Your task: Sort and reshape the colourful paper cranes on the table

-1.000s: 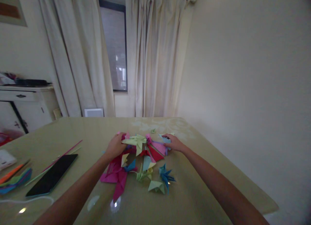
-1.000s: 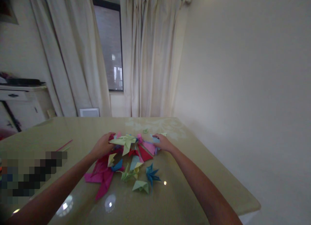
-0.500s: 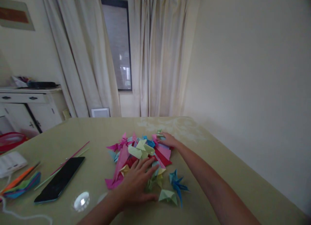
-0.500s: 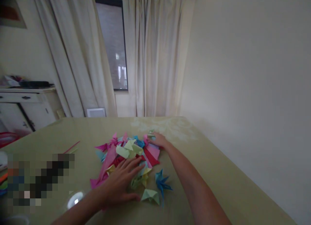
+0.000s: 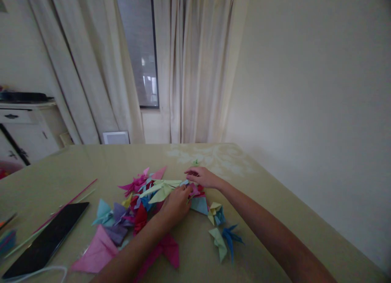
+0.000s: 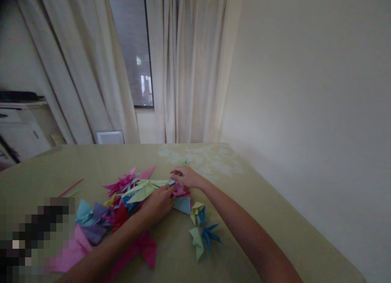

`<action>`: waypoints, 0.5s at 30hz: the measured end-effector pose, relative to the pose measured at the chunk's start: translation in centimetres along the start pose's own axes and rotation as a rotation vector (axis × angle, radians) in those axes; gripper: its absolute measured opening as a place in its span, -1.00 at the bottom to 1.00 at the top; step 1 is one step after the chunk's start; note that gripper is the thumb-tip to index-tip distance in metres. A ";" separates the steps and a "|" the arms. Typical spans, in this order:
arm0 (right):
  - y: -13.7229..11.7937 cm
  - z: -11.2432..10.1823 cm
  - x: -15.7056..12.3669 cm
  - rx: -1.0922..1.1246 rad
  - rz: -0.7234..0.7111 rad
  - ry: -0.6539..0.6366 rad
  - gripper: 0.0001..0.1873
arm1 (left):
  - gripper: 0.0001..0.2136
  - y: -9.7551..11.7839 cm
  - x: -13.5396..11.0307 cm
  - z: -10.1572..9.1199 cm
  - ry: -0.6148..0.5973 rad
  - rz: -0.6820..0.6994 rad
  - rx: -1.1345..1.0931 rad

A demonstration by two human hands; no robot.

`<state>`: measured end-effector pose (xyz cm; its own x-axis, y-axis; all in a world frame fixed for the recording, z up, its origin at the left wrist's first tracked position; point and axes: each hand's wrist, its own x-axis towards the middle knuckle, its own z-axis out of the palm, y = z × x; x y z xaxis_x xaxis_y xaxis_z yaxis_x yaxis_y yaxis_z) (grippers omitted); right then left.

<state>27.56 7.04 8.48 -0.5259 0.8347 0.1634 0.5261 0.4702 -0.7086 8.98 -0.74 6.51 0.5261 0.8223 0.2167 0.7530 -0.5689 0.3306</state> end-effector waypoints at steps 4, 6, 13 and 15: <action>-2.5 -2.5 -8.3 0.018 0.061 0.080 -0.45 | -0.71 -2.7 -0.8 -4.4 0.189 -0.042 -0.102; -4.2 -2.4 -12.9 -0.042 0.047 0.032 -0.34 | -0.67 -5.1 -1.9 -6.4 0.231 -0.090 0.006; -2.4 1.1 -17.5 -0.333 0.063 -0.154 0.08 | -0.39 -14.1 -6.2 -8.9 0.144 -0.172 0.097; -0.6 1.4 -15.3 -0.336 0.088 -0.094 0.13 | -0.39 -14.7 -8.0 -9.2 0.221 -0.135 0.044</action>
<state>34.36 -6.43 5.39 -0.5195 0.8537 0.0368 0.7542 0.4784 -0.4497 -9.97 1.13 8.38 0.3243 0.8707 0.3699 0.8296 -0.4496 0.3311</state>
